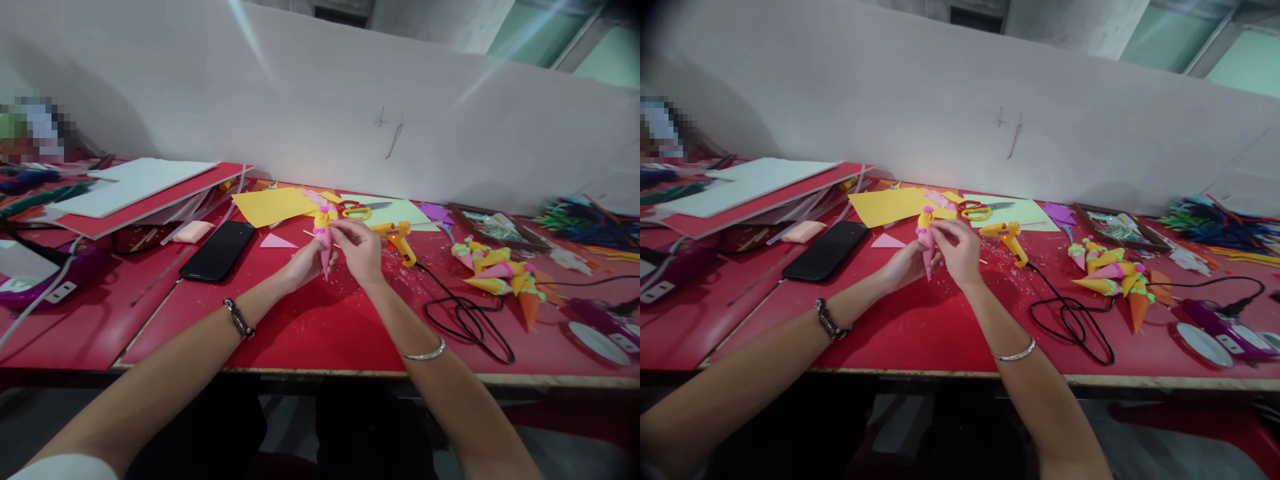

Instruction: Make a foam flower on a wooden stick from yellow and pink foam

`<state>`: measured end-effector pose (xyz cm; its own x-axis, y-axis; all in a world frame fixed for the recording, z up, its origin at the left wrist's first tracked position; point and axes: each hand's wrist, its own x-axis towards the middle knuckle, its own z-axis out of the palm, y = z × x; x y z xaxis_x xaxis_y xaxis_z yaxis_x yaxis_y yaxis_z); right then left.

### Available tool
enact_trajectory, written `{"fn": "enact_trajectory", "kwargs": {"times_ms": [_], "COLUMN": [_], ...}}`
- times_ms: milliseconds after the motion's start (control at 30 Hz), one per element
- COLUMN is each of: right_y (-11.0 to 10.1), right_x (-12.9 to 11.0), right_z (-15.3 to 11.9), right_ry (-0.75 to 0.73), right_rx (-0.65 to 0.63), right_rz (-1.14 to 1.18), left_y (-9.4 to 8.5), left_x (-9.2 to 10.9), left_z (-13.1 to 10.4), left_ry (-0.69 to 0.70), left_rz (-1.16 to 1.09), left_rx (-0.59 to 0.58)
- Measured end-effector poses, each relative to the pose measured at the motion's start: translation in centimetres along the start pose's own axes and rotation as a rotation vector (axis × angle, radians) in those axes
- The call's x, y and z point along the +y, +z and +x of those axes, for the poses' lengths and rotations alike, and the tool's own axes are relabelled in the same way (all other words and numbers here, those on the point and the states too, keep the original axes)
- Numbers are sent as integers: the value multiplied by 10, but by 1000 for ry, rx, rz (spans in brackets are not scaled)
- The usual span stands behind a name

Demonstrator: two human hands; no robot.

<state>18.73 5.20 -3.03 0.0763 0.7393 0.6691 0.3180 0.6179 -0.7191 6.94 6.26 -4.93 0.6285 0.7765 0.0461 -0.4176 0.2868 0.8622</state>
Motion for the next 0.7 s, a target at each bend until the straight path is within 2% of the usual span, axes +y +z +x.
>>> {"fn": "enact_trajectory", "kwargs": {"times_ms": [167, 300, 433, 700], "right_y": [0, 0, 1, 0], "right_x": [1, 1, 3, 3], "right_z": [-1, -3, -3, -1], "right_ry": [45, -35, -35, 56], "right_rx": [-3, -34, -42, -99], "right_rz": [7, -88, -153, 5], "left_y": [-1, 0, 3, 4], "left_x": [0, -1, 0, 1], "left_z": [0, 1, 0, 0], "left_ry": [4, 1, 0, 17], "left_rz": [-12, -4, -14, -2], "left_rx": [-1, -16, 4, 30]}}
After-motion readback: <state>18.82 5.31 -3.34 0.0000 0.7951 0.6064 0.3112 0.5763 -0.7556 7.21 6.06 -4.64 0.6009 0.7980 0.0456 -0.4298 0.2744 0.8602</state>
